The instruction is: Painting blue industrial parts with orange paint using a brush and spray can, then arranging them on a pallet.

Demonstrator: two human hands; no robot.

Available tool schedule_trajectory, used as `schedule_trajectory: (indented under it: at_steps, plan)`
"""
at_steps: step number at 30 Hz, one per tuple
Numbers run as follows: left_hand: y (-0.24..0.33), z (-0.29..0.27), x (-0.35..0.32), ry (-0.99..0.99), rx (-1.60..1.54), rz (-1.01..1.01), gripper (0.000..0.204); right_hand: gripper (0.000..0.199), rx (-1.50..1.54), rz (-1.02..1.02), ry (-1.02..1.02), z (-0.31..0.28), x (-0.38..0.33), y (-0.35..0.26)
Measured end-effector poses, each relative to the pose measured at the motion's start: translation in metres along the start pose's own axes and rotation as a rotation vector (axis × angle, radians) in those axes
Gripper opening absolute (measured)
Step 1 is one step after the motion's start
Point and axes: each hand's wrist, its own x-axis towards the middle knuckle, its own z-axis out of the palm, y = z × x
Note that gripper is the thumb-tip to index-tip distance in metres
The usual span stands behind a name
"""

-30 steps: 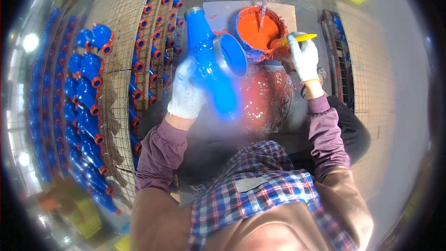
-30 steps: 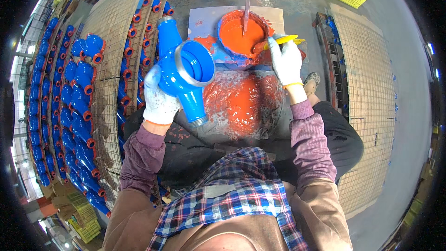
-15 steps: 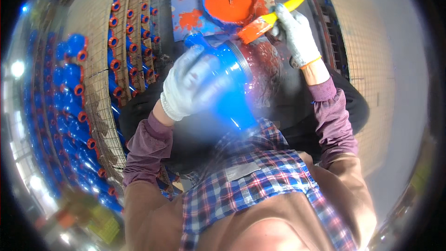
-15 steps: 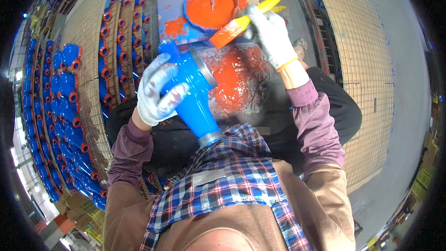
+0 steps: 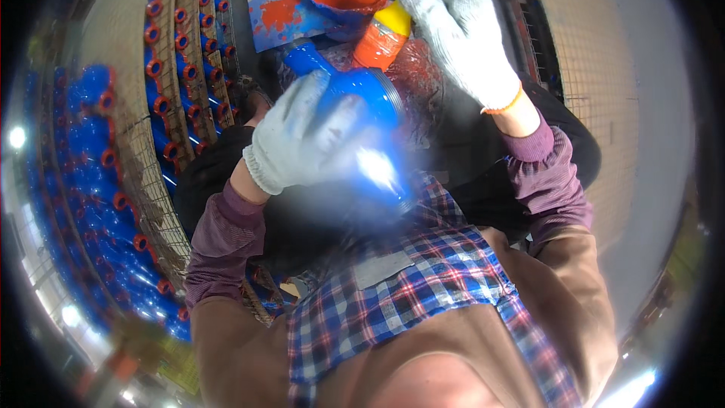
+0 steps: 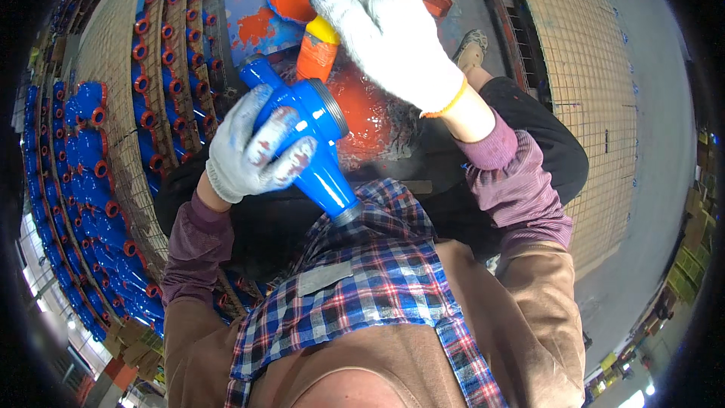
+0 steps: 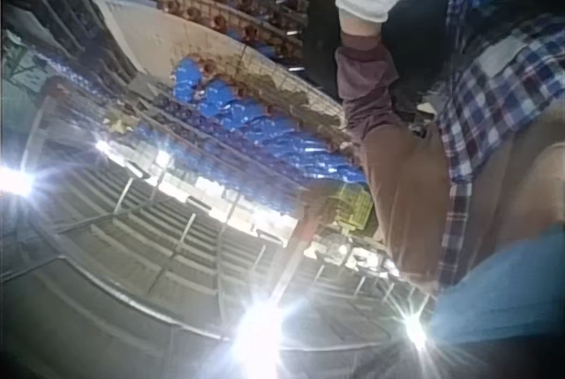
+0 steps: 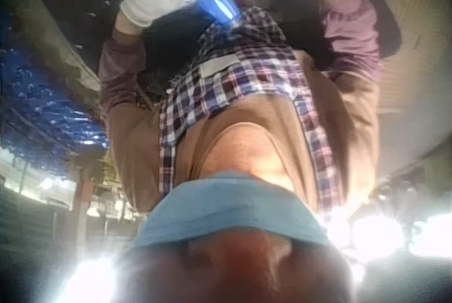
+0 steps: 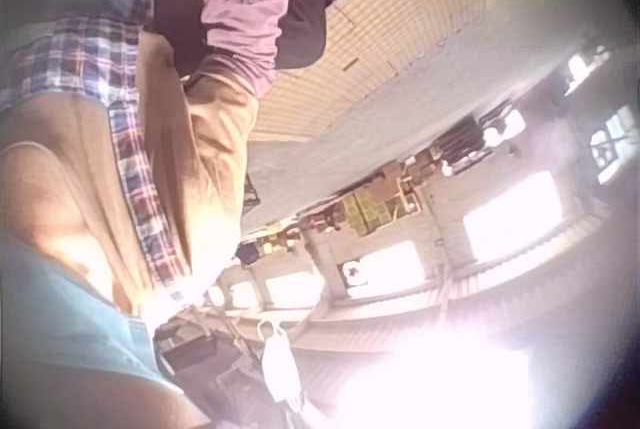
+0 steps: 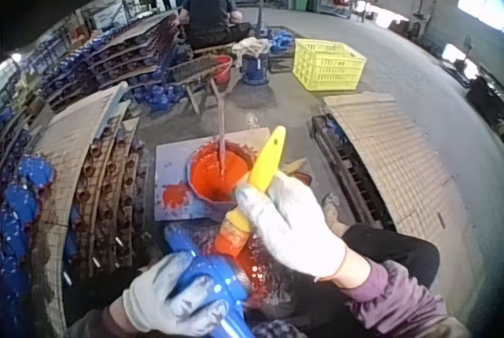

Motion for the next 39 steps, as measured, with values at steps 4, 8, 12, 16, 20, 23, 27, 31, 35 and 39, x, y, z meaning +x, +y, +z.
schedule_trajectory:
  at_steps: [4, 8, 12, 16, 20, 23, 27, 31, 35, 39]
  plan:
    - [-0.001, 0.0, 0.009, 0.131, -0.138, -0.244, 0.062, 0.022, -0.084, -0.146, 0.058, -0.006, -0.019, -0.025]
    - [0.008, -0.002, 0.015, 0.232, -0.273, -0.591, 0.084, 0.018, -0.21, -0.486, 0.136, -0.002, -0.033, -0.03]
    - [0.011, 0.002, 0.021, 0.298, -0.892, -1.256, 0.078, 0.023, -0.146, -0.443, 0.152, 0.001, -0.045, -0.025]
    - [0.004, 0.005, 0.026, 0.648, -1.754, -1.59, 0.057, 0.028, -0.3, -0.422, 0.134, 0.001, -0.06, -0.022]
    - [-0.003, 0.008, 0.03, 0.697, -2.156, -1.574, 0.045, 0.033, -0.377, -0.449, 0.052, -0.003, -0.072, -0.014]
    - [-0.01, 0.018, 0.034, 0.909, -2.248, -1.616, 0.057, 0.035, -0.425, -0.509, -0.013, -0.011, -0.076, -0.007]
    - [-0.015, 0.022, 0.025, 0.826, -2.295, -1.516, 0.065, 0.028, -0.506, -0.578, -0.111, -0.029, -0.082, -0.007]
    - [-0.018, 0.017, 0.014, 0.533, -2.529, -1.202, 0.07, 0.022, -0.395, -0.536, -0.074, -0.038, -0.085, -0.019]
    - [-0.017, 0.017, 0.018, 0.754, -1.846, -1.522, 0.066, 0.011, -0.185, -0.204, 0.332, -0.028, -0.069, -0.03]
    - [-0.009, 0.006, 0.018, 0.056, -1.168, -1.233, 0.062, 0.026, -0.358, -0.018, 0.207, -0.036, 0.003, -0.015]
